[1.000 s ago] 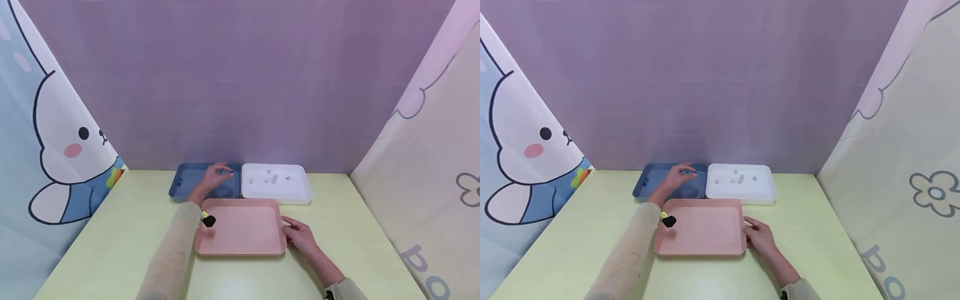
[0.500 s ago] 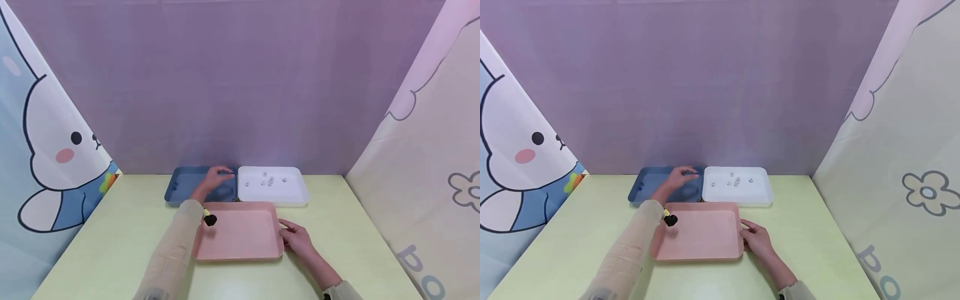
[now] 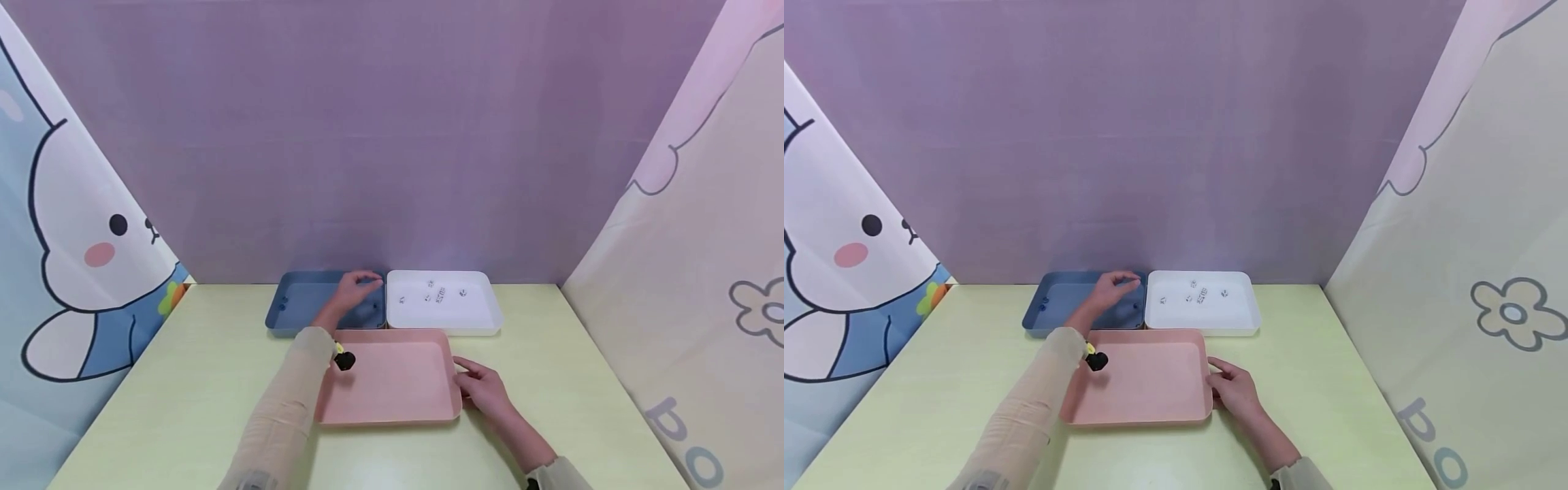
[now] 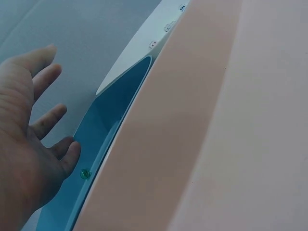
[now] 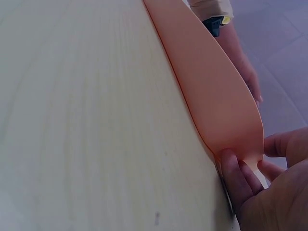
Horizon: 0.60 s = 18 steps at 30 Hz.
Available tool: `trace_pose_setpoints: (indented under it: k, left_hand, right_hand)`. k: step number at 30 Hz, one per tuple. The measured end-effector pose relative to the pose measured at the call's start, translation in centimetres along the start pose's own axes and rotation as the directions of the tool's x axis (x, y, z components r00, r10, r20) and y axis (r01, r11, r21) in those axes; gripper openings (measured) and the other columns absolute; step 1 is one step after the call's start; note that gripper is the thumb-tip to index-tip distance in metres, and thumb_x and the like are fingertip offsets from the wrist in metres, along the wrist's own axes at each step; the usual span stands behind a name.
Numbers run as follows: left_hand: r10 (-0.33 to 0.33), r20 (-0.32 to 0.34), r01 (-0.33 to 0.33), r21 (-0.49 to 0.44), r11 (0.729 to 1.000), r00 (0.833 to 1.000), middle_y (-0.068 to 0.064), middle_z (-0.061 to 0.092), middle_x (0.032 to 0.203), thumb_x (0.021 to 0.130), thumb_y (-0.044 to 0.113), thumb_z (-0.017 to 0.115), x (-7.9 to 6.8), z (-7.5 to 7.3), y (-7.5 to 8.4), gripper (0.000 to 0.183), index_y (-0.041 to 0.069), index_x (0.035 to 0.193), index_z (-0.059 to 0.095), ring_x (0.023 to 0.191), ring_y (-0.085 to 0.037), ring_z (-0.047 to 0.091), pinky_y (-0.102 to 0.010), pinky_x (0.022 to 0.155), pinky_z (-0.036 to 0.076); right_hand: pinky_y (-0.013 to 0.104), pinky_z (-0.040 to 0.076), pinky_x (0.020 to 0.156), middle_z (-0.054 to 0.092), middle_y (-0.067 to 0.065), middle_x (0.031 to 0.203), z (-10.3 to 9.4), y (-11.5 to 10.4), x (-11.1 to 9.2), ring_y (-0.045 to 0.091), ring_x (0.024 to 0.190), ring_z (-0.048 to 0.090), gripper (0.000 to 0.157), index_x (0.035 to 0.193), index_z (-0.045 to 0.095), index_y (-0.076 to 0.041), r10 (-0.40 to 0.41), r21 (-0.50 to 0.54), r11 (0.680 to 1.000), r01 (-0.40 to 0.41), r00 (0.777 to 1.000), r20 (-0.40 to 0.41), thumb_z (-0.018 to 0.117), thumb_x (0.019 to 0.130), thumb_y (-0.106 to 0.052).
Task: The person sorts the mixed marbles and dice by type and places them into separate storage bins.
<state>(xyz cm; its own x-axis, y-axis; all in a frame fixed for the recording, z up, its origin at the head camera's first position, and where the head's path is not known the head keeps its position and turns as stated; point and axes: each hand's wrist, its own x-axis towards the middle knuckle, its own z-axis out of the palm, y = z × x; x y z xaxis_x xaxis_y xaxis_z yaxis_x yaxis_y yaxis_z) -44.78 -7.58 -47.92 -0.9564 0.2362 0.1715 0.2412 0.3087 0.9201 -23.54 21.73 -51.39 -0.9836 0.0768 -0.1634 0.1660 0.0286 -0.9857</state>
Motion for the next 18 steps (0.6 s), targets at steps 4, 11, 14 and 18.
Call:
trace_pose_setpoints:
  k: [4,11,14,18]
  left_hand:
    - [-0.007,-0.023,0.006,-0.021,1.0,1.0,-0.008,0.052,0.137,0.094,0.034,0.066,-0.3,-0.1,0.3,0.037,0.007,0.119,0.068,0.128,-0.028,0.044,-0.051,0.099,0.041]
    - [0.023,-0.14,-0.019,0.03,0.999,0.99,-0.005,0.054,0.135,0.094,0.031,0.066,-0.9,-1.2,1.0,0.032,0.01,0.118,0.069,0.128,-0.025,0.043,-0.048,0.105,0.035]
    - [0.033,-0.238,-0.023,0.044,0.999,0.971,-0.005,0.059,0.127,0.094,0.028,0.066,-1.1,-1.8,1.2,0.033,0.007,0.119,0.069,0.12,-0.025,0.049,-0.048,0.102,0.038]
    - [0.024,-0.328,-0.005,0.06,0.998,0.944,-0.005,0.062,0.12,0.094,0.024,0.065,-1.4,-2.5,2.0,0.032,0.006,0.121,0.067,0.114,-0.026,0.052,-0.048,0.097,0.042]
  right_hand:
    - [0.033,0.055,0.055,0.068,0.017,0.098,-0.1,0.0,0.0,0.024,0.069,0.065,0.044,0.132,0.06,-0.002,0.004,-0.004,1.0,-0.004,1.0,0.001,0.063,0.088,-0.001]
    - [0.034,0.055,0.056,0.068,0.016,0.097,0.1,-0.1,-0.3,0.024,0.07,0.066,0.044,0.131,0.06,-0.001,0.003,-0.013,1.0,-0.003,1.0,-0.004,0.064,0.087,-0.002]
    - [0.034,0.056,0.057,0.068,0.016,0.097,0.1,-0.2,-0.4,0.024,0.071,0.066,0.045,0.132,0.06,-0.002,0.005,-0.016,1.0,-0.005,1.0,-0.005,0.064,0.087,-0.002]
    - [0.035,0.056,0.058,0.068,0.017,0.099,0.0,-0.2,-0.2,0.024,0.072,0.066,0.046,0.133,0.059,-0.002,0.002,-0.025,1.0,-0.002,1.0,-0.006,0.064,0.087,-0.002]
